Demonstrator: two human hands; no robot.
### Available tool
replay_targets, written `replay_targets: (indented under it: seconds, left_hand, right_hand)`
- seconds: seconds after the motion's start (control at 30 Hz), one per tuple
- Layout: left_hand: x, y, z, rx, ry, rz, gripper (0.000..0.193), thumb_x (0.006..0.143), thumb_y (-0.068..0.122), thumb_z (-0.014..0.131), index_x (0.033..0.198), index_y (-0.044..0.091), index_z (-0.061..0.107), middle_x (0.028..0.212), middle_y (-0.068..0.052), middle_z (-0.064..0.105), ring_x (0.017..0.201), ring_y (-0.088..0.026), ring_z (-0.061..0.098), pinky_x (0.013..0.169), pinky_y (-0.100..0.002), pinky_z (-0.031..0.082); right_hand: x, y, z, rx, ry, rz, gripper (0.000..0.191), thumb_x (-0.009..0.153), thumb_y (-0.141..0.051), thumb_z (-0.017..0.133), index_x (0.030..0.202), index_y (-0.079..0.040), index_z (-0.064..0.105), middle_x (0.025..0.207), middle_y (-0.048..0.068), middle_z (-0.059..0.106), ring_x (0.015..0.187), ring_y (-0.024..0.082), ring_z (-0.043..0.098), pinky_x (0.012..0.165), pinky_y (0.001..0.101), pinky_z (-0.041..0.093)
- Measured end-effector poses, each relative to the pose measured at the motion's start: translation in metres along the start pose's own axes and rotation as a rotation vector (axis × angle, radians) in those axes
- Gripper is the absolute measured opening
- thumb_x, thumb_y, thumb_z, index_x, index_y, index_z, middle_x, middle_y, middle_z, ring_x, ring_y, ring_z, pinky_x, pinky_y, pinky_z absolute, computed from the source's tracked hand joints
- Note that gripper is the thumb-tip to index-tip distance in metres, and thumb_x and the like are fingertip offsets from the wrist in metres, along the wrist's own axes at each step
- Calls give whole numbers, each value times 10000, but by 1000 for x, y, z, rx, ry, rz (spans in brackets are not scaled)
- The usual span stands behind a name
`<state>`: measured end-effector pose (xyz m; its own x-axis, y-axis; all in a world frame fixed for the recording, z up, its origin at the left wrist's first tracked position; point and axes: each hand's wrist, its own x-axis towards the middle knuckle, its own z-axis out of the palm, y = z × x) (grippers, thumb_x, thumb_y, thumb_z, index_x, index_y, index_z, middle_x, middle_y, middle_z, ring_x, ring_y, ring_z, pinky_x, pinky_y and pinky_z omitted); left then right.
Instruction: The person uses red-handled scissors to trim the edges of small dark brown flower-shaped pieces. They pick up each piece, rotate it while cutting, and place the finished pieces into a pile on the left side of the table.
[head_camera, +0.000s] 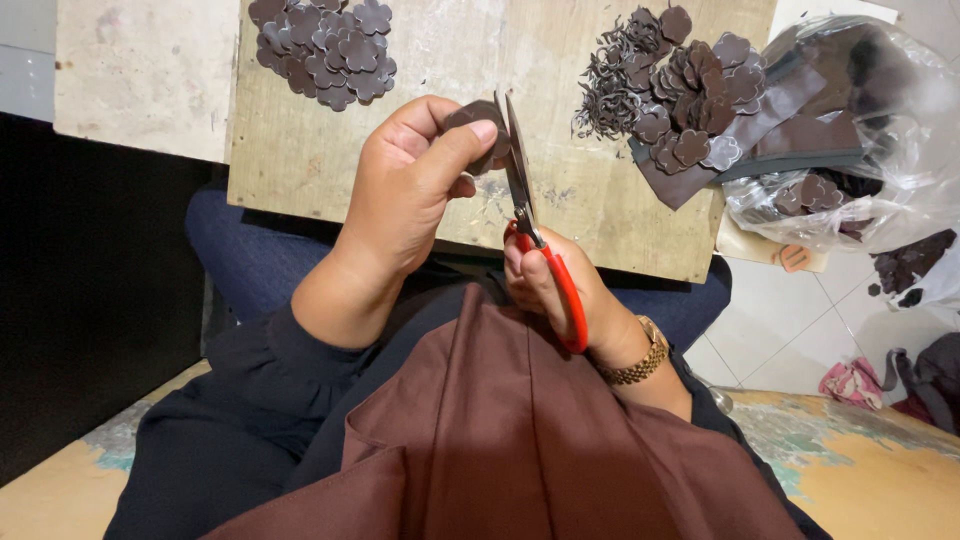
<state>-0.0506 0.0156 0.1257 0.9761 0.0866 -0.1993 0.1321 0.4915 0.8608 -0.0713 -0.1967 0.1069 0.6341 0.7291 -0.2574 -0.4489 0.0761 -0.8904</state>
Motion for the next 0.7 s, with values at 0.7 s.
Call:
replay_targets:
  seconds: [0.7]
  left_hand:
    - [-2,-4,5,177,-5,102,156,1004,177,697,969,24,696,880,-53,766,775,-67,709,638,-194,520]
  right_hand:
    - [4,1,0,47,-43,-41,470,1072,-559,499,1048,-90,463,847,-36,362,729,87,322,645,241,314]
